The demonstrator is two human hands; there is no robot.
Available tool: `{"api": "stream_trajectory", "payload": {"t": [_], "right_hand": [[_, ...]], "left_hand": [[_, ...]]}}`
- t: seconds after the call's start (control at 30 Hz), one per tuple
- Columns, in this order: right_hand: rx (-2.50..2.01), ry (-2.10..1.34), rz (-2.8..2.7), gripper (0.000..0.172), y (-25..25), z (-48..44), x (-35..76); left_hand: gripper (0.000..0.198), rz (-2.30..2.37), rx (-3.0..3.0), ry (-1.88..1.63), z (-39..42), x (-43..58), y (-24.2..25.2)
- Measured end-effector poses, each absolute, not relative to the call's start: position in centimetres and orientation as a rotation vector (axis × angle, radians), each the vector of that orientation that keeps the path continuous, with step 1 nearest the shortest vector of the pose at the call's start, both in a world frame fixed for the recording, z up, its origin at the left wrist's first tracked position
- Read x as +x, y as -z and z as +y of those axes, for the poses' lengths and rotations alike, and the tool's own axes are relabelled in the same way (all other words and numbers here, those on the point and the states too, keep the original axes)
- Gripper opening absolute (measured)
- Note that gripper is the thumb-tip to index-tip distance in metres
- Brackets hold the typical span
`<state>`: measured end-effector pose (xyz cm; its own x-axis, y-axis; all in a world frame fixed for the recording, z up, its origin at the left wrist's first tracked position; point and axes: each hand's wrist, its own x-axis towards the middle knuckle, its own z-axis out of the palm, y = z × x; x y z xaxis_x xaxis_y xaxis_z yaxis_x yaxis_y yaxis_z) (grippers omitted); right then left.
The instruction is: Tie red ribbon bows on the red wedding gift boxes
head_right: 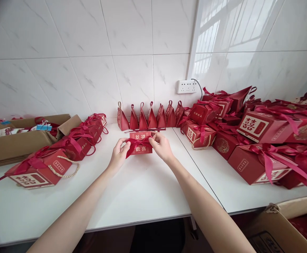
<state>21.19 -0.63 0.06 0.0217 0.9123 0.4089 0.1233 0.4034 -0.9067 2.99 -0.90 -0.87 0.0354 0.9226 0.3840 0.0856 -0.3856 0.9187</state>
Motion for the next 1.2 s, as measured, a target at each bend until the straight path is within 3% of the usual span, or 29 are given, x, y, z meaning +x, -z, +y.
{"api": "stream_trajectory", "payload": {"t": [0.4,0.73,1.03,1.2], "right_hand": [[-0.948,-1.002,-1.323,0.031,-0.9,-0.9,21.1],[-0.934,-1.094,-1.246,0.033,-0.7,-0.6,21.2],[-1.050,-0.912,-1.339,0.032,-0.1,0.0,21.5],[-1.084,-0.850,-1.369,0.031,-0.2,-0.2,21.5]], "left_hand": [[0.032,1.143,1.594,-1.594,-0.5,2.8,1.3],[0.022,1.070,1.603,-1.686,-1.1,2.8,0.2],[0.012,0.863,1.494,-1.576,-0.9,2.1,0.2],[0.025,0.851,1.600,-1.558,-1.1,1.8,-0.2]]}}
